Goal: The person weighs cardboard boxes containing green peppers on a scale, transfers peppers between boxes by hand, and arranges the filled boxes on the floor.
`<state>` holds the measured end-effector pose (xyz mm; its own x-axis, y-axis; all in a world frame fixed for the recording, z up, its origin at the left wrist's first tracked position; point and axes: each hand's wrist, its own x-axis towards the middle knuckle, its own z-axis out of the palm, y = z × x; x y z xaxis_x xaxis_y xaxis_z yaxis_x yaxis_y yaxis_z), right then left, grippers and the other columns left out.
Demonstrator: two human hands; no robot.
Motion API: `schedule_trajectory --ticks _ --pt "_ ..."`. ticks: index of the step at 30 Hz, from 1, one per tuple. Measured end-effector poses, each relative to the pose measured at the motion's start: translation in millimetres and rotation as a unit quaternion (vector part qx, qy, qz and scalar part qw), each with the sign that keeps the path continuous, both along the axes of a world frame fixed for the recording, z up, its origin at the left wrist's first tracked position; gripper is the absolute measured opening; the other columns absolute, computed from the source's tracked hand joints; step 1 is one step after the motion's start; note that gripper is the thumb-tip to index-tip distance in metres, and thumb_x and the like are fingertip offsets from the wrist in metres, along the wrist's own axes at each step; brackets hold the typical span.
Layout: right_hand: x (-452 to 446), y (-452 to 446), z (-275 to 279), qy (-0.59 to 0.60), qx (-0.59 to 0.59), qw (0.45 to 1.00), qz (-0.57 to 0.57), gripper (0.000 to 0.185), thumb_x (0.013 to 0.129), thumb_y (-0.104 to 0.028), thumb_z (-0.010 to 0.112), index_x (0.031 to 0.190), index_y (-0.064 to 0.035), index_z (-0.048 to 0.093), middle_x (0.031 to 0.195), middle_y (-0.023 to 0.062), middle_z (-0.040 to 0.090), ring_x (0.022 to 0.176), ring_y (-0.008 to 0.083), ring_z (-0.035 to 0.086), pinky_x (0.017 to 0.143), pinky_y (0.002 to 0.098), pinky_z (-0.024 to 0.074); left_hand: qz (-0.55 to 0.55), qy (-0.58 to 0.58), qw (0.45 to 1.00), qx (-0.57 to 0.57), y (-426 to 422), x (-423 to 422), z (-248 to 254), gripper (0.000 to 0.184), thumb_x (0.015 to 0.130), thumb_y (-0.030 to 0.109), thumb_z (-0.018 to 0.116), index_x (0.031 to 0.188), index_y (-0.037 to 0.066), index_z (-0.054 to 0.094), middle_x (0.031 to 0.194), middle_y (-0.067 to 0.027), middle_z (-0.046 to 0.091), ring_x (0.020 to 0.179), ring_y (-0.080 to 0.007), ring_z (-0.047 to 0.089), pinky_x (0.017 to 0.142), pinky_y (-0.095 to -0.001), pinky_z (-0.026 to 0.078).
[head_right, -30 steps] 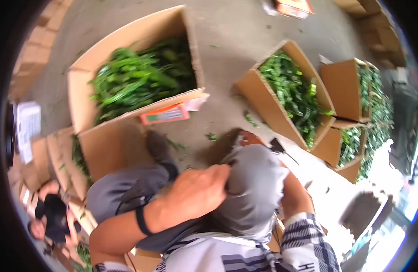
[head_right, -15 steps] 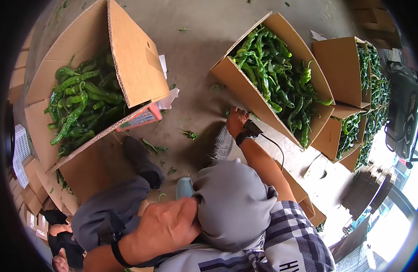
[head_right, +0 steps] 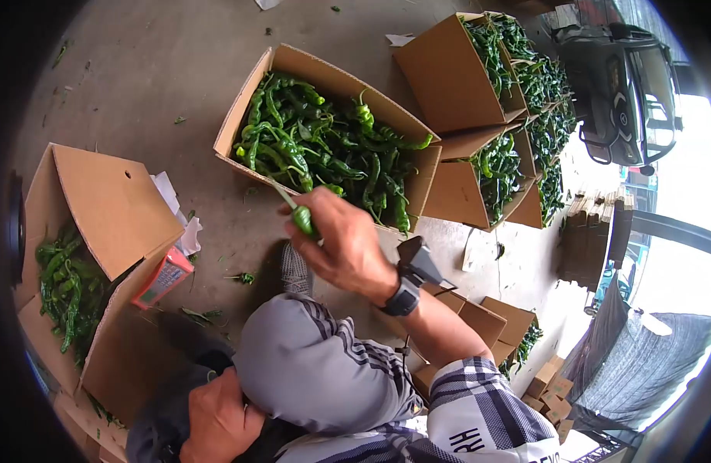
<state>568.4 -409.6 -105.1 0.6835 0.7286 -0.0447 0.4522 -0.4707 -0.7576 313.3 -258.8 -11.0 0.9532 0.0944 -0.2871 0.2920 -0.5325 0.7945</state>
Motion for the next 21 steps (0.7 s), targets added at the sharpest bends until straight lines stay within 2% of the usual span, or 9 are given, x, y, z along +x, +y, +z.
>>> schedule_trajectory --ticks 3,5,7,8,11,13,14,17,21 --pt "59 -36 19 -0.173 -0.196 0.962 -0.076 0.024 0.098 -0.023 0.070 0.110 -0.0017 0.067 0.104 0.0198 0.070 0.095 0.0401 0.071 0.079 0.0496 0.0567 -0.001 0.041 0.999 0.018 0 -14 2 0.023 0.088 0.016 0.073 0.103 0.000 0.062 0.086 -0.0194 0.070 0.078 -0.0406 0.070 0.070 -0.0489 0.057" --pt "93 -62 4 -0.213 -0.409 0.886 -0.053 0.046 0.101 -0.044 0.065 0.108 0.0005 0.066 0.107 0.0209 0.072 0.098 0.0402 0.072 0.084 0.0511 0.0588 -0.006 0.038 0.999 0.029 -3 -19 -11 0.031 0.080 0.015 0.073 0.104 -0.001 0.061 0.073 -0.0192 0.066 0.066 -0.0421 0.068 0.061 -0.0498 0.056" --pt "100 -73 -20 -0.188 -0.519 0.834 -0.001 0.078 0.089 -0.070 0.072 0.111 0.0042 0.067 0.106 0.0204 0.073 0.101 0.0342 0.074 0.080 0.0487 0.0597 -0.007 0.030 0.999 0.031 -6 -17 -8 0.032 0.080 0.014 0.072 0.106 -0.002 0.061 0.074 -0.0202 0.066 0.067 -0.0432 0.068 0.062 -0.0510 0.056" --pt "95 -69 -25 -0.201 -0.530 0.824 0.011 0.092 0.081 -0.077 0.076 0.118 0.0060 0.065 0.110 0.0212 0.070 0.101 0.0345 0.074 0.078 0.0472 0.0598 -0.008 0.026 0.999 0.030 -7 -15 -7 0.034 0.080 0.014 0.070 0.108 -0.003 0.061 0.075 -0.0213 0.067 0.068 -0.0443 0.068 0.063 -0.0522 0.056" --pt "87 -61 -45 -0.203 -0.535 0.820 -0.004 0.098 0.075 -0.073 0.081 0.126 0.0079 0.060 0.118 0.0247 0.066 0.102 0.0384 0.073 0.081 0.0491 0.0601 -0.030 0.029 0.999 0.031 -8 -12 -5 0.034 0.081 0.014 0.070 0.109 -0.004 0.060 0.077 -0.0219 0.069 0.071 -0.0451 0.069 0.065 -0.0527 0.057" --pt "86 -57 -57 -0.152 -0.519 0.837 -0.084 0.095 0.073 -0.062 0.085 0.129 0.0089 0.056 0.125 0.0275 0.061 0.104 0.0431 0.072 0.085 0.0518 0.0599 -0.034 0.030 0.998 0.037 -8 -10 -2 0.033 0.082 0.014 0.069 0.108 -0.004 0.060 0.078 -0.0217 0.069 0.072 -0.0449 0.070 0.065 -0.0525 0.057" --pt "85 -57 -54 -0.157 -0.512 0.840 -0.085 0.095 0.073 -0.062 0.085 0.129 0.0089 0.056 0.125 0.0275 0.061 0.104 0.0431 0.072 0.085 0.0518 0.0599 -0.041 0.034 0.998 0.040 -7 -10 -1 0.033 0.082 0.013 0.069 0.108 -0.005 0.060 0.078 -0.0215 0.069 0.073 -0.0447 0.070 0.066 -0.0522 0.057" --pt "84 -60 -25 -0.142 -0.445 0.876 -0.118 0.081 0.074 -0.047 0.082 0.128 0.0072 0.057 0.126 0.0289 0.061 0.106 0.0463 0.071 0.089 0.0545 0.0594 -0.032 -0.003 0.998 0.046 -9 -12 -2 0.030 0.083 0.013 0.068 0.106 -0.004 0.058 0.079 -0.0215 0.069 0.075 -0.0443 0.071 0.066 -0.0525 0.058" --pt "78 -75 20 -0.123 -0.413 0.893 -0.133 0.076 0.076 -0.051 0.077 0.124 0.0059 0.063 0.123 0.0280 0.068 0.108 0.0425 0.072 0.091 0.0500 0.0590 -0.030 -0.006 0.997 0.067 -6 -21 -5 0.027 0.083 0.012 0.067 0.103 -0.003 0.057 0.080 -0.0215 0.070 0.076 -0.0440 0.071 0.067 -0.0525 0.058"
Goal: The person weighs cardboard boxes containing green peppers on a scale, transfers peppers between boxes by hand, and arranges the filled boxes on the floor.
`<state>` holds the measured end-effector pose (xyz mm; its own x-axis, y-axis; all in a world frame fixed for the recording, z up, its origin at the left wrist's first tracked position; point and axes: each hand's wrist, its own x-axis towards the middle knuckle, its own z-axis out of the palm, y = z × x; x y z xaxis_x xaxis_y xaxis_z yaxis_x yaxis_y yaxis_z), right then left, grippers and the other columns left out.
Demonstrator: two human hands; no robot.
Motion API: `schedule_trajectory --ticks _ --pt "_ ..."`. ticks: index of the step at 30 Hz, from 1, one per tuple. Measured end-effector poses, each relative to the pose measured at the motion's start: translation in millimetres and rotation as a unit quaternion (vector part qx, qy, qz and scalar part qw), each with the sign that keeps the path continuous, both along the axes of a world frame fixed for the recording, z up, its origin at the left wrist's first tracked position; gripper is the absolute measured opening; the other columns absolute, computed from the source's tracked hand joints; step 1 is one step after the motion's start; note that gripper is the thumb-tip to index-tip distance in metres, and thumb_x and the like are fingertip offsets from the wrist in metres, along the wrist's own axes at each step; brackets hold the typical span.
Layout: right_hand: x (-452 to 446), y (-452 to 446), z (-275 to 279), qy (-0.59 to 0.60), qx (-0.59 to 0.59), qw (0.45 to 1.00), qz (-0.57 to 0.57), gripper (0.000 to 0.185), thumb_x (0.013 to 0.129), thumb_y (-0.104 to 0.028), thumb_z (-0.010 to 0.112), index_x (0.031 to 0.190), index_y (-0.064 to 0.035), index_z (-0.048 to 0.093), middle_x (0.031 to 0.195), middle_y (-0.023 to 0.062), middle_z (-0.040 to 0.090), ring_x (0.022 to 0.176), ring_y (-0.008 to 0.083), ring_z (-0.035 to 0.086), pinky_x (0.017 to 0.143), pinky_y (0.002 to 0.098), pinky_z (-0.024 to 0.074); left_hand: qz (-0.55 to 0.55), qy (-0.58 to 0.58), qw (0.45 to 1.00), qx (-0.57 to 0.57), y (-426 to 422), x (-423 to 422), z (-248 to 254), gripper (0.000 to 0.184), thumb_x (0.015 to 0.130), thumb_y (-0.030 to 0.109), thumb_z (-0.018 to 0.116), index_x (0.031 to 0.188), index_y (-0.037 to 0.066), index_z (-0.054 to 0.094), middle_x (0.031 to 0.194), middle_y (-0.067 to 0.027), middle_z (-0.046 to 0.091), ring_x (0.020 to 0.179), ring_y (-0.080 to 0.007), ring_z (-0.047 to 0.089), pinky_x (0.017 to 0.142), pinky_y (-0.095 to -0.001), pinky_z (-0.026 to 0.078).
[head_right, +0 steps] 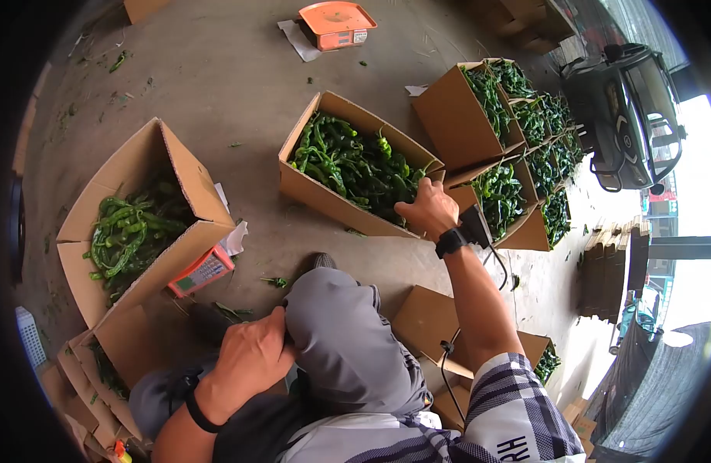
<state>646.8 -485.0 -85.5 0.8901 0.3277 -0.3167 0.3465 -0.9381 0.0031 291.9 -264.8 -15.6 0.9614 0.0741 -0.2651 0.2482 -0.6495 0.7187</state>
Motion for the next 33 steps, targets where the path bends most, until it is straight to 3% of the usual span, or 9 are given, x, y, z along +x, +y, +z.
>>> schedule_trajectory --ticks 1,3,9,11,16,18,22,24,33 --pt "4 -7 10 0.032 0.017 0.999 -0.013 0.075 0.076 -0.051 0.076 0.124 0.0061 0.064 0.122 0.0285 0.070 0.108 0.0422 0.072 0.091 0.0483 0.0587 -0.004 -0.019 1.000 0.002 1 -2 -1 0.026 0.084 0.013 0.067 0.102 -0.003 0.056 0.080 -0.0213 0.070 0.076 -0.0440 0.072 0.067 -0.0523 0.058" --pt "15 -18 27 0.182 0.183 0.963 -0.077 0.066 0.077 -0.043 0.077 0.119 0.0068 0.066 0.102 0.0211 0.073 0.097 0.0305 0.070 0.086 0.0390 0.0546 -0.005 -0.046 0.999 0.001 0 -4 0 0.024 0.085 0.013 0.066 0.101 -0.003 0.056 0.080 -0.0211 0.070 0.076 -0.0440 0.072 0.067 -0.0521 0.058" --pt "4 -10 67 0.179 0.287 0.940 -0.032 0.059 0.080 -0.034 0.076 0.123 0.0049 0.065 0.102 0.0160 0.072 0.095 0.0248 0.067 0.089 0.0358 0.0521 0.020 -0.062 0.998 0.015 1 -15 2 0.022 0.086 0.012 0.064 0.100 -0.001 0.056 0.081 -0.0214 0.072 0.076 -0.0436 0.073 0.069 -0.0531 0.059" --pt "6 -8 71 0.176 0.283 0.943 -0.013 0.060 0.079 -0.035 0.077 0.122 0.0049 0.064 0.112 0.0207 0.071 0.104 0.0293 0.068 0.093 0.0392 0.0527 0.012 -0.053 0.998 0.035 0 -19 2 0.023 0.085 0.012 0.065 0.101 -0.001 0.056 0.081 -0.0214 0.072 0.078 -0.0431 0.073 0.070 -0.0533 0.060" --pt "-17 38 70 0.054 0.039 0.988 0.140 0.059 0.076 -0.037 0.077 0.115 0.0056 0.064 0.130 0.0287 0.062 0.124 0.0387 0.063 0.100 0.0474 0.0523 0.027 -0.108 0.992 0.063 -7 -29 -21 0.027 0.084 0.011 0.067 0.105 -0.003 0.059 0.081 -0.0193 0.073 0.076 -0.0381 0.075 0.069 -0.0495 0.061" --pt "-7 45 64 0.113 0.045 0.989 0.089 0.056 0.076 -0.037 0.077 0.110 0.0050 0.066 0.123 0.0271 0.066 0.117 0.0398 0.066 0.098 0.0475 0.0533 0.022 -0.108 0.992 0.067 -6 -27 -18 0.027 0.084 0.011 0.067 0.105 -0.004 0.060 0.081 -0.0183 0.074 0.076 -0.0368 0.076 0.068 -0.0481 0.061" --pt "1 34 44 0.006 -0.067 0.974 0.217 0.054 0.075 -0.039 0.077 0.105 0.0045 0.068 0.108 0.0251 0.073 0.101 0.0407 0.072 0.089 0.0469 0.0561 0.034 -0.136 0.987 0.079 -3 -28 -14 0.023 0.085 0.012 0.066 0.101 -0.003 0.061 0.077 -0.0176 0.073 0.069 -0.0349 0.075 0.062 -0.0471 0.060" --pt "1 42 53 0.060 0.010 0.989 0.137 0.055 0.075 -0.040 0.076 0.106 0.0043 0.069 0.098 0.0235 0.074 0.094 0.0404 0.073 0.085 0.0465 0.0567 0.042 -0.139 0.986 0.087 -2 -28 -11 0.022 0.086 0.012 0.065 0.101 -0.003 0.062 0.076 -0.0176 0.073 0.068 -0.0348 0.075 0.061 -0.0469 0.059" --pt "-5 82 123 0.064 0.105 0.974 0.189 0.041 0.078 -0.026 0.076 0.108 0.0017 0.068 0.090 0.0171 0.071 0.082 0.0278 0.071 0.077 0.0416 0.0557 0.041 -0.157 0.981 0.102 -5 -31 -18 0.019 0.091 0.014 0.062 0.102 -0.002 0.062 0.075 -0.0173 0.073 0.066 -0.0345 0.075 0.058 -0.0464 0.058"
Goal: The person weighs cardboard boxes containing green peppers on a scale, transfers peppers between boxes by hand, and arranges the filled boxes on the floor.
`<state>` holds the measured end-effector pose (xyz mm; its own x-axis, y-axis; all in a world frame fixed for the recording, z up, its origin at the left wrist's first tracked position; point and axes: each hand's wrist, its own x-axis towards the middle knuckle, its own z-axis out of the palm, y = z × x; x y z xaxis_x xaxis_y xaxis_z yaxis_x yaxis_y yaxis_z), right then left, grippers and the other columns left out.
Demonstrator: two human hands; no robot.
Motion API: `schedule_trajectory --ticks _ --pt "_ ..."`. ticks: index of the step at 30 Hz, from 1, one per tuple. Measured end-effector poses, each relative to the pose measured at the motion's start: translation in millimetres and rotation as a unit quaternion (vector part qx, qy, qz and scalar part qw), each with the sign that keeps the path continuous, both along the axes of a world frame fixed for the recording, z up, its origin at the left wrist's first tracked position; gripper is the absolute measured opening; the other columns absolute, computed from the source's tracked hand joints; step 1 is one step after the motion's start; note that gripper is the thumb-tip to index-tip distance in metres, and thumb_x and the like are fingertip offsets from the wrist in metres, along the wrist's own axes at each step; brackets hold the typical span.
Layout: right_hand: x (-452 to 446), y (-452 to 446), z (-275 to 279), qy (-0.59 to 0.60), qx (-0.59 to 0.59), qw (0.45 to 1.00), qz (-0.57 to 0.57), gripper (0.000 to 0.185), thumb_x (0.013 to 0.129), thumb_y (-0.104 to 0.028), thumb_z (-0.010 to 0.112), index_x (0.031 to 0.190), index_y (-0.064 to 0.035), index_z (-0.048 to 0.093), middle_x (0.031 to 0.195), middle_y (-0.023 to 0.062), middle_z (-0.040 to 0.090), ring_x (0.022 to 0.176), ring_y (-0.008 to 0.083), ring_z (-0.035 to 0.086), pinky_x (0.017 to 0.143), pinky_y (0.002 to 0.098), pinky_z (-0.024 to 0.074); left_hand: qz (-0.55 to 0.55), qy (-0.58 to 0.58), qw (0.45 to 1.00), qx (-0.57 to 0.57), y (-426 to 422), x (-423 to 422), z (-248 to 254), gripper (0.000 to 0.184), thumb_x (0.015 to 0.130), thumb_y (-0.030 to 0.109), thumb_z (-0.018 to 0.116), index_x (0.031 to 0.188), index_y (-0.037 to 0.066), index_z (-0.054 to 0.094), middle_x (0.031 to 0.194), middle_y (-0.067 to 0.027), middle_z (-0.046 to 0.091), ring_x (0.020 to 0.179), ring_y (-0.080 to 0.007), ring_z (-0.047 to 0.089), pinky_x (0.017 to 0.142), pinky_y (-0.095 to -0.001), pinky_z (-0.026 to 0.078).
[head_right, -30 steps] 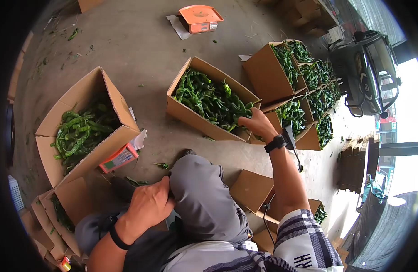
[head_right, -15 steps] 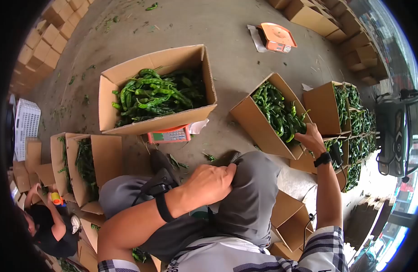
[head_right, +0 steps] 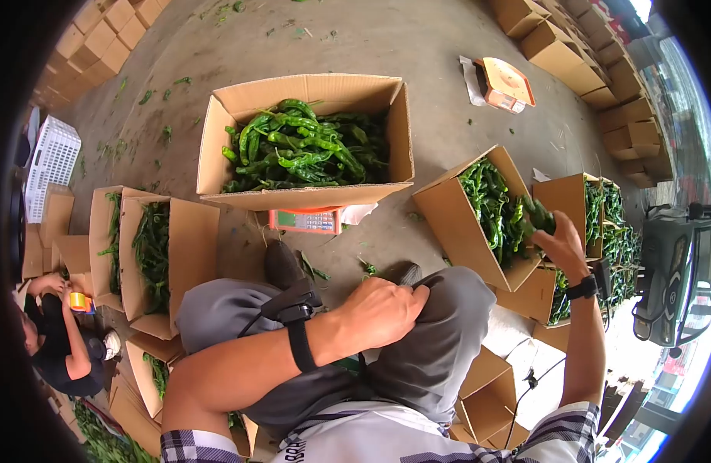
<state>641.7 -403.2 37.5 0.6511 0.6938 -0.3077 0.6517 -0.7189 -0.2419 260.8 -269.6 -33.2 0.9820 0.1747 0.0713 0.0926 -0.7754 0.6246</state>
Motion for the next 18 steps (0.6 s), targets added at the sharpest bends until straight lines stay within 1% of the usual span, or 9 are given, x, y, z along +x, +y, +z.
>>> schedule_trajectory --ticks 1,3,5,7,9,11,13,16,18 --pt "-6 14 13 0.046 0.057 0.997 -0.013 0.040 0.080 -0.024 0.076 0.109 0.0019 0.068 0.090 0.0138 0.070 0.082 0.0232 0.069 0.077 0.0385 0.0551 0.000 -0.009 1.000 0.003 -1 -1 -1 0.019 0.092 0.014 0.061 0.103 -0.002 0.062 0.075 -0.0170 0.073 0.066 -0.0345 0.074 0.058 -0.0465 0.058" --pt "-40 49 48 0.102 0.167 0.981 0.003 0.039 0.082 -0.019 0.075 0.113 0.0029 0.068 0.091 0.0079 0.069 0.085 0.0153 0.065 0.078 0.0335 0.0535 -0.009 0.001 1.000 0.001 -3 1 0 0.019 0.092 0.014 0.060 0.104 -0.001 0.063 0.075 -0.0163 0.073 0.066 -0.0339 0.074 0.057 -0.0463 0.058" --pt "-92 94 83 0.136 0.244 0.959 0.045 0.044 0.083 -0.018 0.075 0.120 0.0040 0.066 0.097 0.0047 0.069 0.089 0.0114 0.062 0.080 0.0313 0.0527 -0.022 0.005 1.000 0.003 -5 5 1 0.019 0.093 0.013 0.060 0.105 0.000 0.063 0.075 -0.0155 0.073 0.066 -0.0334 0.074 0.057 -0.0461 0.057" --pt "-125 134 90 0.172 0.304 0.932 0.100 0.049 0.084 -0.018 0.075 0.125 0.0048 0.063 0.105 0.0066 0.069 0.092 0.0137 0.064 0.083 0.0331 0.0533 -0.019 -0.027 0.999 0.011 -8 7 -3 0.017 0.094 0.014 0.060 0.105 0.002 0.063 0.073 -0.0128 0.072 0.065 -0.0322 0.074 0.056 -0.0455 0.057" --pt "-152 178 84 0.098 0.336 0.912 0.214 0.051 0.085 -0.022 0.077 0.126 0.0044 0.061 0.108 0.0125 0.068 0.093 0.0233 0.067 0.085 0.0381 0.0549 -0.019 -0.033 0.999 0.014 -10 9 -6 0.017 0.094 0.014 0.060 0.105 0.002 0.064 0.073 -0.0118 0.072 0.065 -0.0316 0.074 0.056 -0.0451 0.057" --pt "-177 221 68 -0.008 0.336 0.887 0.317 0.051 0.088 -0.029 0.079 0.124 0.0024 0.061 0.109 0.0181 0.067 0.096 0.0363 0.069 0.087 0.0443 0.0561 -0.016 -0.038 0.999 0.017 -10 9 -8 0.017 0.094 0.015 0.060 0.106 0.003 0.064 0.072 -0.0109 0.071 0.064 -0.0311 0.073 0.056 -0.0447 0.057" --pt "-189 250 36 -0.025 0.275 0.891 0.360 0.046 0.092 -0.033 0.078 0.120 -0.0001 0.063 0.111 0.0200 0.067 0.100 0.0433 0.069 0.088 0.0489 0.0563 -0.009 -0.054 0.998 0.010 -10 8 -9 0.016 0.095 0.016 0.060 0.104 0.004 0.064 0.071 -0.0102 0.071 0.063 -0.0305 0.072 0.055 -0.0441 0.056" --pt "-186 265 -9 -0.072 0.220 0.892 0.388 0.033 0.099 -0.033 0.070 0.114 -0.0040 0.065 0.110 0.0189 0.072 0.101 0.0424 0.070 0.086 0.0526 0.0563 0.008 -0.083 0.996 0.041 -11 6 -9 0.014 0.095 0.017 0.061 0.101 0.005 0.064 0.069 -0.0097 0.068 0.061 -0.0287 0.071 0.054 -0.0430 0.054" --pt "-182 265 -12 -0.096 0.229 0.914 0.321 0.030 0.100 -0.033 0.070 0.110 -0.0048 0.067 0.101 0.0173 0.076 0.095 0.0381 0.074 0.080 0.0486 0.0583 0.011 -0.079 0.996 0.045 -8 4 -8 0.013 0.095 0.017 0.061 0.099 0.005 0.064 0.067 -0.0093 0.067 0.060 -0.0281 0.071 0.053 -0.0429 0.054"
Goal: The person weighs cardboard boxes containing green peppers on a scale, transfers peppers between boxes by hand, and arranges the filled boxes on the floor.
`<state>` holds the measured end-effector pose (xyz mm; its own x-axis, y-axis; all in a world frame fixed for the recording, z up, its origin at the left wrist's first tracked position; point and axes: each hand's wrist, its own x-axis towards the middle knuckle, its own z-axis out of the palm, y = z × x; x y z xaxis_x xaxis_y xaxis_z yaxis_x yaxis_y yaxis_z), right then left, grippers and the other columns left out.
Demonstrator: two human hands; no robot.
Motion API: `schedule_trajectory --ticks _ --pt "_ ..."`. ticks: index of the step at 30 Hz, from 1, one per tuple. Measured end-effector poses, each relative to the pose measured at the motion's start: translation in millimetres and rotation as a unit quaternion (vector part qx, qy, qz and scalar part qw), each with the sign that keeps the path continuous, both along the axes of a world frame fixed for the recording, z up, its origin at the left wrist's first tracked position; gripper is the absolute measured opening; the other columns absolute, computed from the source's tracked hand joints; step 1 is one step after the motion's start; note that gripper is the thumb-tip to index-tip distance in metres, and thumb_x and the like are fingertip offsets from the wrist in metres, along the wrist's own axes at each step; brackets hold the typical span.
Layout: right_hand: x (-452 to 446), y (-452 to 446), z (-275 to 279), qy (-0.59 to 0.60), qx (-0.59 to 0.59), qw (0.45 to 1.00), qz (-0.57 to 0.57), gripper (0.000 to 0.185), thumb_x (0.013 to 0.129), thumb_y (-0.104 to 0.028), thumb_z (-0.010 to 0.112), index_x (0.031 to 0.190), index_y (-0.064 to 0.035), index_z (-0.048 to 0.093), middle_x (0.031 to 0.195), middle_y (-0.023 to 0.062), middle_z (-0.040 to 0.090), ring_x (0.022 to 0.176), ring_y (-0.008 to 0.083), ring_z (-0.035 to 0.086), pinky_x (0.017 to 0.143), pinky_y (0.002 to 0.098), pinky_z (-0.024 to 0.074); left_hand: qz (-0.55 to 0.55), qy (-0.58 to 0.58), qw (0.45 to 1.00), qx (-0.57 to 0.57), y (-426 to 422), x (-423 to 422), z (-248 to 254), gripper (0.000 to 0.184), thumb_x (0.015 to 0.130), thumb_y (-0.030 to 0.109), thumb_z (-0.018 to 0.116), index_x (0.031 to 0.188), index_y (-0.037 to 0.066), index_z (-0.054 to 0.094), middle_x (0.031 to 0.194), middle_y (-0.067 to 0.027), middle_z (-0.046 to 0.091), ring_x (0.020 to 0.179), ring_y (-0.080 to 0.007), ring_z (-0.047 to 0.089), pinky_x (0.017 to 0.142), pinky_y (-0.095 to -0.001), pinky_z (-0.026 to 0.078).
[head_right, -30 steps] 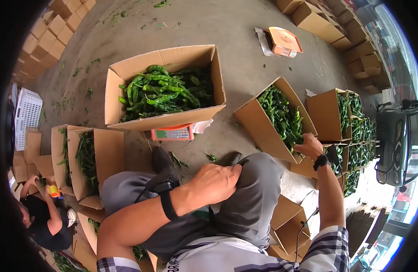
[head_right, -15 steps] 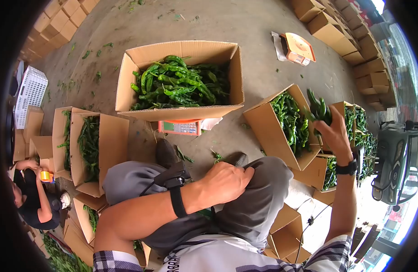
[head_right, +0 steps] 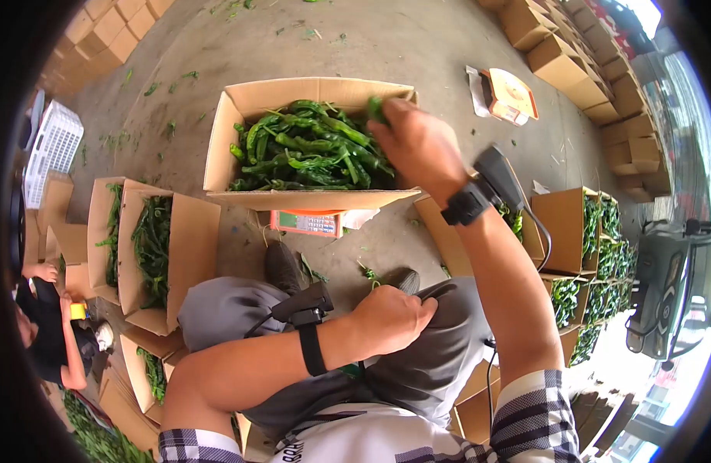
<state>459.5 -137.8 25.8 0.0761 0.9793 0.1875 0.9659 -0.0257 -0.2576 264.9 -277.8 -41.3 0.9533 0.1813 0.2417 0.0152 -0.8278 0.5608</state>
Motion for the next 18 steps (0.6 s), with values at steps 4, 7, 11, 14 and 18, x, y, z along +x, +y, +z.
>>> schedule_trajectory --ticks 4,7,11,14,18 --pt "5 3 29 0.283 0.017 0.956 -0.077 0.029 0.103 -0.031 0.068 0.105 -0.0015 0.069 0.090 0.0144 0.078 0.083 0.0215 0.075 0.074 0.0379 0.0574 0.000 -0.007 1.000 0.022 -2 -5 -1 0.011 0.095 0.017 0.061 0.095 0.006 0.062 0.063 -0.0080 0.063 0.058 -0.0261 0.070 0.052 -0.0416 0.053" --pt "-3 3 49 0.222 0.075 0.971 -0.034 0.031 0.103 -0.030 0.069 0.110 0.0003 0.071 0.088 0.0133 0.076 0.082 0.0217 0.073 0.076 0.0361 0.0558 0.011 -0.036 0.999 -0.007 -6 -5 -4 0.012 0.093 0.017 0.063 0.096 0.005 0.062 0.063 -0.0078 0.063 0.059 -0.0260 0.069 0.053 -0.0402 0.053" --pt "-37 1 47 0.204 0.086 0.975 0.010 0.032 0.101 -0.032 0.073 0.112 -0.0025 0.071 0.082 0.0177 0.071 0.074 0.0261 0.071 0.071 0.0413 0.0537 -0.014 0.003 1.000 0.023 -7 -7 2 0.017 0.088 0.018 0.066 0.098 0.004 0.062 0.064 -0.0074 0.065 0.063 -0.0266 0.070 0.056 -0.0382 0.054" --pt "-49 2 33 0.191 0.091 0.977 0.038 0.033 0.100 -0.033 0.074 0.111 -0.0020 0.070 0.079 0.0204 0.069 0.070 0.0341 0.068 0.067 0.0447 0.0509 -0.008 -0.002 1.000 0.010 -10 -7 2 0.020 0.086 0.017 0.067 0.099 0.003 0.062 0.064 -0.0067 0.065 0.064 -0.0259 0.071 0.058 -0.0374 0.054" --pt "-55 1 25 0.209 0.079 0.974 0.035 0.033 0.100 -0.032 0.074 0.108 -0.0007 0.069 0.079 0.0199 0.069 0.070 0.0341 0.068 0.067 0.0452 0.0511 -0.014 -0.004 1.000 -0.003 -9 -7 0 0.020 0.084 0.015 0.069 0.098 0.002 0.063 0.064 -0.0065 0.065 0.065 -0.0255 0.071 0.059 -0.0371 0.055"
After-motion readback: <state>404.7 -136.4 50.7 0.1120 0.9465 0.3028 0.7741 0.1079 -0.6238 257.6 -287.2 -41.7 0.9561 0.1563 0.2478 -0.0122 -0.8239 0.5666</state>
